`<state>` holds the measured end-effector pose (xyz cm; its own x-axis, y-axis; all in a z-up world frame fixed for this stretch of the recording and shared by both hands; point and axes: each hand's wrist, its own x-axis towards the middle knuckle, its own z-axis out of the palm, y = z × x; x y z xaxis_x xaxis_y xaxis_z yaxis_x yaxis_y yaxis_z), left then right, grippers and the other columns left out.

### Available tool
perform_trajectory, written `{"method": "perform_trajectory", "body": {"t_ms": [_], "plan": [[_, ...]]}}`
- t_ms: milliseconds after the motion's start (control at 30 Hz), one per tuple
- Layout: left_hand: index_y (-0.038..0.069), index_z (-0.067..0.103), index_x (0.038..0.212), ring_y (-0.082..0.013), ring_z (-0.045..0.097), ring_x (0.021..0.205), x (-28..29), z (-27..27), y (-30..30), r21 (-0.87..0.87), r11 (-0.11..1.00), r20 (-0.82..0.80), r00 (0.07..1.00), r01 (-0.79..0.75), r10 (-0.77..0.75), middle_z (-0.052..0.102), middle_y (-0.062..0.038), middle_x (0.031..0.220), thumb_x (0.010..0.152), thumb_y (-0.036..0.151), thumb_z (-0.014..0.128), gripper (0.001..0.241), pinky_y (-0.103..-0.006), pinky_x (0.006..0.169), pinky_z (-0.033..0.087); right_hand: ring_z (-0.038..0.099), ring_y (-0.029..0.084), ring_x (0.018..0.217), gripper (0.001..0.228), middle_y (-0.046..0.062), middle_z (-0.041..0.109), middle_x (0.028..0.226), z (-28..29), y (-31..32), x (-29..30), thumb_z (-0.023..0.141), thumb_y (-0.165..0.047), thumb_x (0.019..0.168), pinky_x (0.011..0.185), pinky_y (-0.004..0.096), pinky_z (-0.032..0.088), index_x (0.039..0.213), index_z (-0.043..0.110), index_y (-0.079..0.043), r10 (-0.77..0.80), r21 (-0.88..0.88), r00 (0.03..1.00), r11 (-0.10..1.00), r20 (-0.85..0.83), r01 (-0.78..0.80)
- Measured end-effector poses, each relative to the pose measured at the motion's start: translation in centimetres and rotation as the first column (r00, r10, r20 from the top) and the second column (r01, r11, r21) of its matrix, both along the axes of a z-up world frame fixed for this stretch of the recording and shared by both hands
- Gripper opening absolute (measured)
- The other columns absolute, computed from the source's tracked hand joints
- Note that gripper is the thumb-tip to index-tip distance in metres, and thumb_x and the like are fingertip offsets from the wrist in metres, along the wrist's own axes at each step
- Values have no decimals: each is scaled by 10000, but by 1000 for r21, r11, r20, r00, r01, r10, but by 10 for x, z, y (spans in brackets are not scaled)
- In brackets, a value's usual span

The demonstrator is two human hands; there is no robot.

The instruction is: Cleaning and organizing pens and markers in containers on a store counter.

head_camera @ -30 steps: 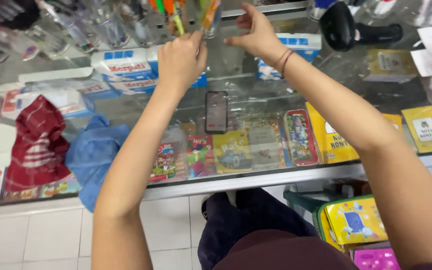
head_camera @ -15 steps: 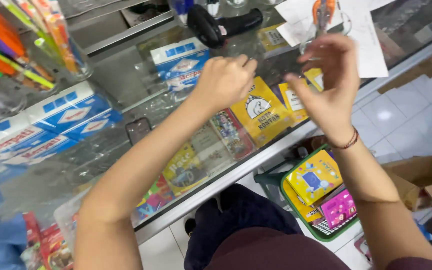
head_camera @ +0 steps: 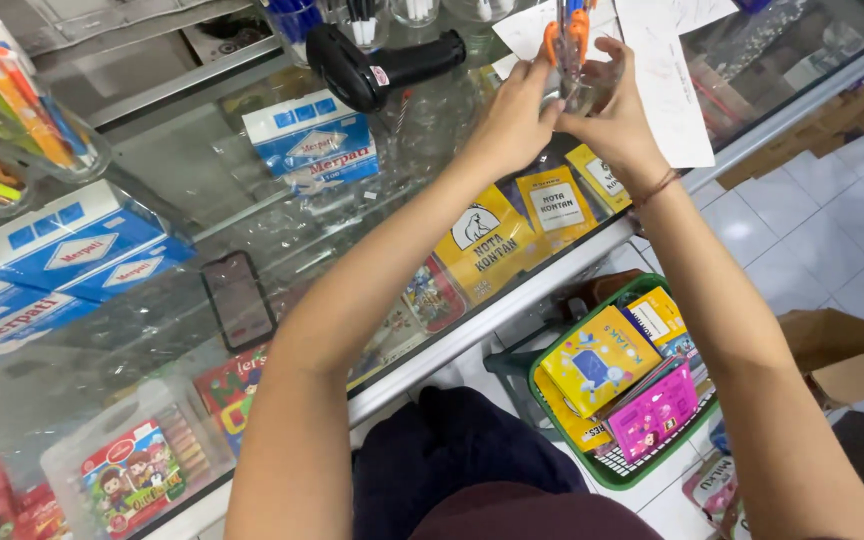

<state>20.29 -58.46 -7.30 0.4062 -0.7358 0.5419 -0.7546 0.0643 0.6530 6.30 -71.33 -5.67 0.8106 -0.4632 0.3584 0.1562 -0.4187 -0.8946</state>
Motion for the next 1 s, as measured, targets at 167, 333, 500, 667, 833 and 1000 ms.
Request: {"method": "perform_trajectory", "body": {"t_ms": [167,333,500,667,833,1000], "plan": [[77,408,1500,-432,655,1194,-13,13,57,30,999,-78,996,-38,40,616,-213,1272,1026,206,638,543,-491,1023,538,615,221,1356,763,124,604,1405,-2,29,9,812,79,897,1154,360,565,1507,375,-58,64,-7,996,998,66,-64],[133,304,1603,-424,649,1164,-36,82,181,32,994,-39,994,102,-101,585,-185,1337,1014,209,665,695,-492,969,538,588,179,1296,696,58,586,1422,17,99,-9,758,5,925,1148,329,515,1531,430,-92,270,362,927,863,259,-353],[160,388,1559,-373,663,1128,-60,121,329,169,985,10,999,42,-44,579,-142,1328,986,212,679,644,-465,964,546,668,263,1117,703,113,620,1247,53,186,-21,819,-276,854,958,421,591,1429,478,-58,448,599,860,628,244,-497],[139,593,1392,-365,580,1216,-78,135,485,263,851,344,868,-456,358,579,-147,1368,912,233,734,509,-471,1000,460,664,291,1125,752,158,632,1242,53,251,-15,869,-334,828,978,423,581,1405,505,-15,587,591,739,481,331,-647],[127,555,1490,-394,489,1347,-110,96,613,282,152,444,269,-947,855,553,-189,1449,998,363,751,580,-565,1087,365,665,334,1153,767,186,633,1298,43,311,-14,913,-239,810,990,458,569,1425,510,-21,573,636,715,389,400,-667],[152,521,1505,-456,394,1346,-111,71,640,357,68,381,211,-932,900,451,-266,1509,864,459,776,756,-632,1036,299,652,312,1195,777,184,625,1313,34,367,-7,922,-210,801,1041,460,558,1426,502,-14,609,656,700,361,373,-663]]}}
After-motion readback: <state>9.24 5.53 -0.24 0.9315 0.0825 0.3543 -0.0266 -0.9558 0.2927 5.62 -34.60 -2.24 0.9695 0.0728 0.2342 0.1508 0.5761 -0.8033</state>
